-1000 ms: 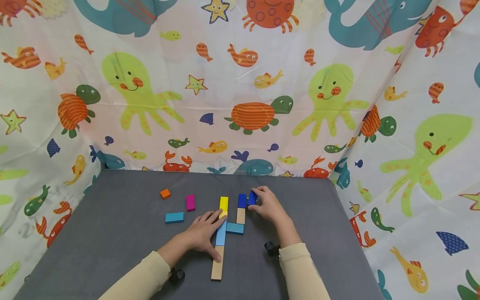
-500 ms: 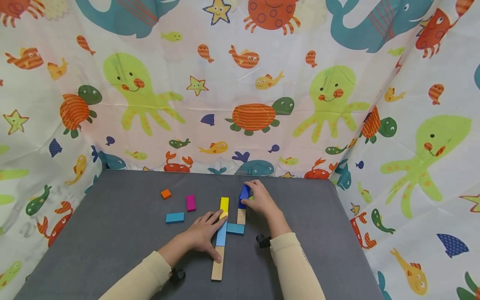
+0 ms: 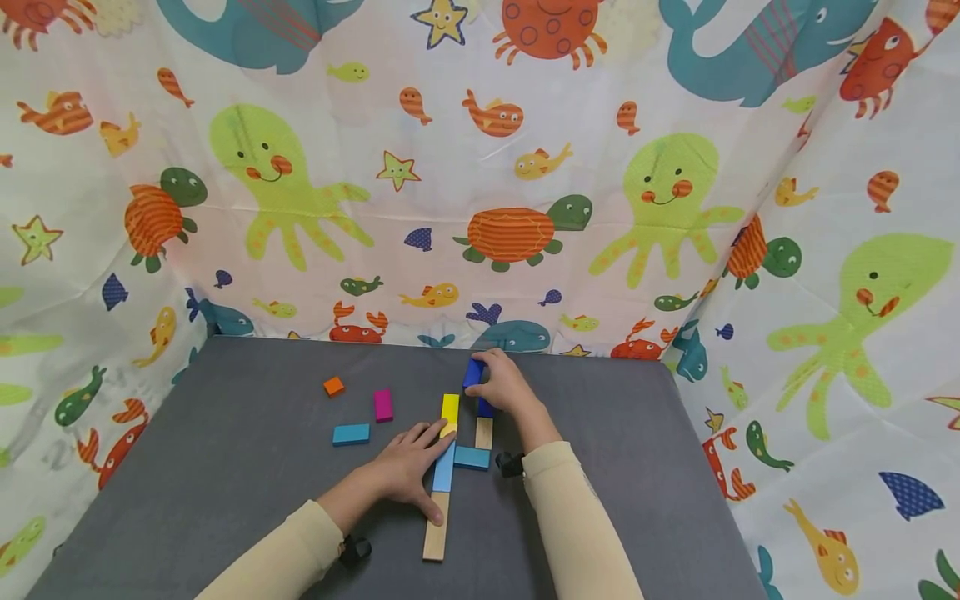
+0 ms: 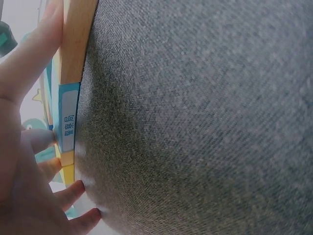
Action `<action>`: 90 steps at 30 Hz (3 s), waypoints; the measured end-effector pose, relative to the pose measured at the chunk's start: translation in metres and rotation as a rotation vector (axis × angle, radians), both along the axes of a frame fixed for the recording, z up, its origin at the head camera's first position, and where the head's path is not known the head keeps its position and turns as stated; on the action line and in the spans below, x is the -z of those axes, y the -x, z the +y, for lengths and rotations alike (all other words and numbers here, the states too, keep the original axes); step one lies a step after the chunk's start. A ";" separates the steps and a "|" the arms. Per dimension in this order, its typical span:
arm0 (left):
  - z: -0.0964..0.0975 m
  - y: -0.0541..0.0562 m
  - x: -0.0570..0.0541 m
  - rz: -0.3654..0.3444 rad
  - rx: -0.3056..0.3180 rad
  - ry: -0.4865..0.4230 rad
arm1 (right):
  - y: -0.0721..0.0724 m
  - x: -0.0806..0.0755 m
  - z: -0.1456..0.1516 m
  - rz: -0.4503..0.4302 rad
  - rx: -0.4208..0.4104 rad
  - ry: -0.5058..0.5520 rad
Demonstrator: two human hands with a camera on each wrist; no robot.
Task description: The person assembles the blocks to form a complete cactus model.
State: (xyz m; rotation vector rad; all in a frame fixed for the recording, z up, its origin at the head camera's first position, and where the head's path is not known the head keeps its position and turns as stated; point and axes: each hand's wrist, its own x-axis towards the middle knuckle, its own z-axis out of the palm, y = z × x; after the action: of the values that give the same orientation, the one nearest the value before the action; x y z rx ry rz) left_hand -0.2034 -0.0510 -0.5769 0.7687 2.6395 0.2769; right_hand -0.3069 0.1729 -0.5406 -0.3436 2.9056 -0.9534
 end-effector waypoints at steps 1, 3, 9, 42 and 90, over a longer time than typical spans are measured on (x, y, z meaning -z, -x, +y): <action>0.000 0.000 0.000 -0.002 0.001 -0.001 | 0.002 0.000 -0.002 -0.006 -0.003 0.003; 0.000 0.000 0.000 -0.005 0.003 -0.006 | 0.005 0.002 -0.004 -0.016 -0.006 0.009; -0.001 0.001 0.000 -0.002 0.007 -0.014 | 0.014 0.007 -0.014 -0.034 -0.016 0.022; -0.001 -0.001 0.004 -0.012 -0.005 -0.015 | 0.023 0.027 -0.036 -0.103 -0.043 -0.051; -0.003 -0.002 0.005 -0.031 0.002 -0.047 | -0.026 0.015 0.038 -0.057 0.000 -0.082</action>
State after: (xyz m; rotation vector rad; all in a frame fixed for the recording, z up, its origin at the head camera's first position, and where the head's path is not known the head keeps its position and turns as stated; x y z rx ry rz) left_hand -0.2016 -0.0540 -0.5818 0.7763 2.6118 0.3491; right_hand -0.2812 0.2108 -0.5554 -0.3063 2.8826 -0.8271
